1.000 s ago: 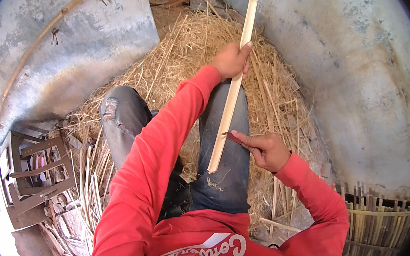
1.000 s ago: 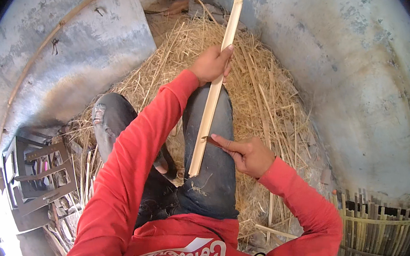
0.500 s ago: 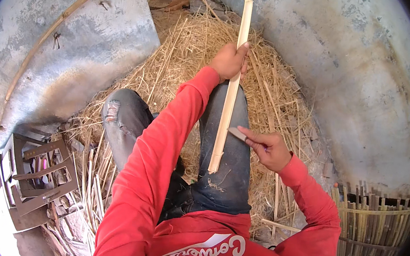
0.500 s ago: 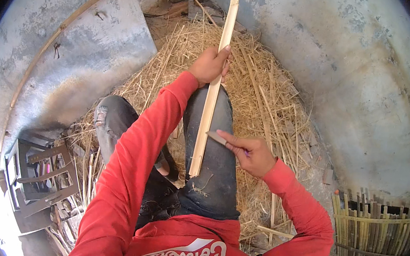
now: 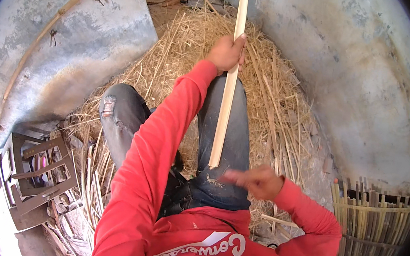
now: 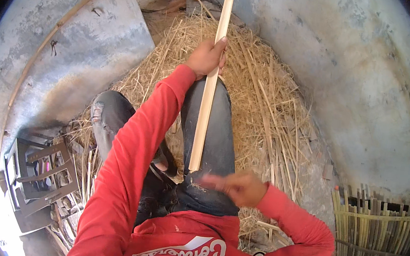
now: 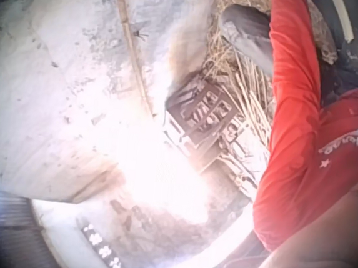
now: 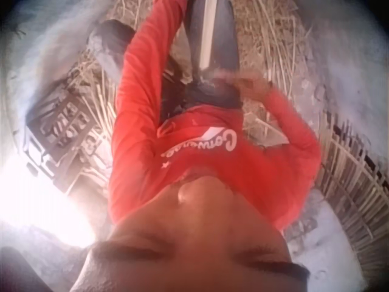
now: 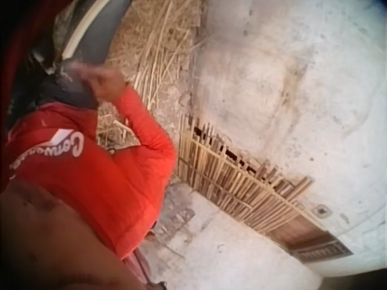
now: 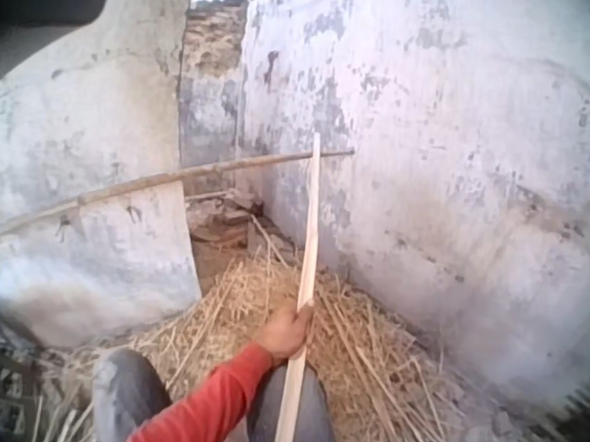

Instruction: The person uses a small knife to shave and smooth a thin bamboo strip while sitting on a pile of straw.

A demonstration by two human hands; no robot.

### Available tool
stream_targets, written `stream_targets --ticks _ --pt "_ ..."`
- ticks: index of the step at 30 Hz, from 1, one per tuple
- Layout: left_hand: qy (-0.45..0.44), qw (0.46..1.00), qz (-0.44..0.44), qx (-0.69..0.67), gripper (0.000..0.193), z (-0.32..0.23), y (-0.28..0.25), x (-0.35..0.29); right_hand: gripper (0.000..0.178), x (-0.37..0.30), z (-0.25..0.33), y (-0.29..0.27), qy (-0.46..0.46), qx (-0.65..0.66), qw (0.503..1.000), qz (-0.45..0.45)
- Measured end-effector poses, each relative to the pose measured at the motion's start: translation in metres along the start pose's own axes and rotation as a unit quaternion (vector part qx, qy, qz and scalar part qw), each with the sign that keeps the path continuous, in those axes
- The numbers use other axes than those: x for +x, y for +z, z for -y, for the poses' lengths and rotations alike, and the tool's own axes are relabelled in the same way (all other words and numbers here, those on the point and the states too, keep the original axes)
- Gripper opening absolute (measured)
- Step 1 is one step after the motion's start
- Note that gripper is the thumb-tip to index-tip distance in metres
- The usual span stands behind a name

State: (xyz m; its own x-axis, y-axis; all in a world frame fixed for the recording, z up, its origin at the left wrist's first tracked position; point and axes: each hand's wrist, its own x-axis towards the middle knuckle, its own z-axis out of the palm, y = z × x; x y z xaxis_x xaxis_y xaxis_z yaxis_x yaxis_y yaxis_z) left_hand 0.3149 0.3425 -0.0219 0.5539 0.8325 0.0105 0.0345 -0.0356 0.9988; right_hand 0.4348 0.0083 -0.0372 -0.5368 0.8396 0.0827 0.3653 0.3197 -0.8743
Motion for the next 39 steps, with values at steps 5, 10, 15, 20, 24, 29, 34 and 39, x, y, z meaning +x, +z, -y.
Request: stream_targets --ticks 5,10,15,20,24,29,34,39 --pt "-0.005 1.0 0.0 -0.005 0.042 -0.002 0.001 -0.003 0.055 0.033 0.002 -0.035 0.03 -0.087 0.974 -0.205" --pt "-0.001 1.0 0.014 -0.016 0.045 -0.006 -0.001 -0.005 0.058 0.064 -0.011 -0.051 0.039 -0.164 0.96 -0.224" --pt "-0.018 1.0 0.006 -0.004 0.046 -0.016 0.003 -0.013 0.06 0.068 -0.008 -0.052 0.054 -0.184 0.964 -0.182" --pt "-0.001 0.999 -0.004 0.032 0.047 -0.008 -0.002 -0.008 0.063 0.055 -0.005 -0.04 0.037 -0.159 0.979 -0.121" --pt "-0.016 1.0 -0.008 0.014 0.047 -0.008 0.001 -0.01 0.069 0.034 0.012 -0.032 0.068 -0.166 0.984 0.014" --pt "-0.025 0.999 0.003 0.023 0.046 -0.009 0.002 -0.009 0.067 0.022 0.032 -0.014 0.018 -0.15 0.965 0.216" --pt "-0.001 0.999 -0.005 0.048 0.044 -0.012 0.0 -0.012 0.056 0.051 0.017 -0.065 0.034 -0.124 0.978 -0.167" --pt "0.009 0.996 -0.02 0.086 0.044 -0.013 0.003 -0.013 0.052 0.081 0.022 -0.094 0.156 -0.228 0.952 -0.136"
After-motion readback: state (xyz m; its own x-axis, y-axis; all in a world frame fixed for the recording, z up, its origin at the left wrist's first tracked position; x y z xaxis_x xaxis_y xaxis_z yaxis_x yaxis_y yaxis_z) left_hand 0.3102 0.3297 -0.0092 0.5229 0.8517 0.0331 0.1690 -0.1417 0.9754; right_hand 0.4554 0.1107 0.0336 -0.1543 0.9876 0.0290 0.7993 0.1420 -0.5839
